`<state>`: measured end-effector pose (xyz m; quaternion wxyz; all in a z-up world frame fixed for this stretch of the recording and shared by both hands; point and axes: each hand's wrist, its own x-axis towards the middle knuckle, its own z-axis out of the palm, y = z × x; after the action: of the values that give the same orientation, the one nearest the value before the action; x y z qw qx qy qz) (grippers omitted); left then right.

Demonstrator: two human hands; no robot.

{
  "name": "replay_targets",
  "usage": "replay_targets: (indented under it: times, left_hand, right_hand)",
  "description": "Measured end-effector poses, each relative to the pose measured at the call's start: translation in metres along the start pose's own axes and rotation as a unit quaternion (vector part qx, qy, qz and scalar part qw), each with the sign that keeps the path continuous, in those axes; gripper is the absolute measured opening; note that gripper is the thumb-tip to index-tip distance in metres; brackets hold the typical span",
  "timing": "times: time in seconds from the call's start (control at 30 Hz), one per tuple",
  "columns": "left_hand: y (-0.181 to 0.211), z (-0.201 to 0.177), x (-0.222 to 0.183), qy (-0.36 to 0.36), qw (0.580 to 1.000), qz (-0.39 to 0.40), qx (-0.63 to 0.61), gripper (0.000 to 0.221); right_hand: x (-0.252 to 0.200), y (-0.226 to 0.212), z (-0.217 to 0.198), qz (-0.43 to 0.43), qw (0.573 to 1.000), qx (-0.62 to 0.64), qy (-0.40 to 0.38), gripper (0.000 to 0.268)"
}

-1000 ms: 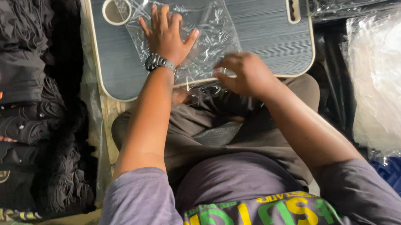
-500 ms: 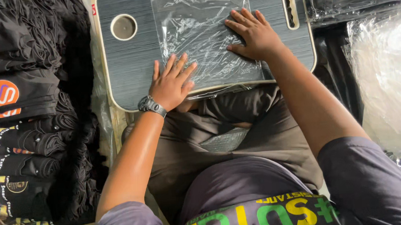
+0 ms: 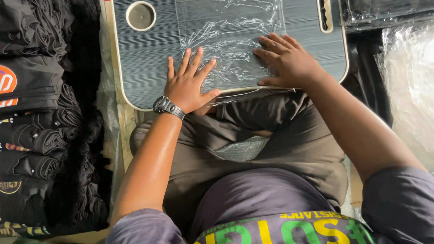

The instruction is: The person folds a black t-shirt and slides it into a clear plastic sleeve on a small portable table, then presses out the air and seals the bag.

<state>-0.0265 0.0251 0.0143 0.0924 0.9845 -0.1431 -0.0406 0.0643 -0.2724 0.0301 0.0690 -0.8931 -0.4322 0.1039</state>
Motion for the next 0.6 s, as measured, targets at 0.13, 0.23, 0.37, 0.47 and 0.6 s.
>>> replay_targets:
  times: [0.13,0.23,0.37,0.47,0.6]
  left_hand:
    - [-0.005,0.006,-0.005,0.023,0.999,-0.002,-0.041,0.085]
    - [-0.012,0.008,-0.008,0.080,0.994,-0.022,-0.074,0.083]
    - [-0.034,0.002,-0.034,0.287,0.941,-0.028,-0.179,0.043]
    - [-0.061,-0.025,-0.077,0.407,0.897,-0.026,-0.171,0.024]
    - [-0.131,-0.012,-0.123,0.415,0.820,-0.230,-0.319,0.015]
  right_hand:
    - [-0.009,0.003,0.017,-0.026,0.992,-0.017,0.126,0.072]
    - [-0.008,0.008,0.019,-0.063,0.987,-0.005,0.145,0.058]
    - [-0.010,-0.013,-0.013,-0.079,0.982,0.070,0.159,0.042]
    - [-0.017,-0.016,-0.032,-0.089,0.976,0.088,0.177,0.039]
    - [-0.026,-0.012,-0.042,-0.059,0.976,0.049,0.205,0.035]
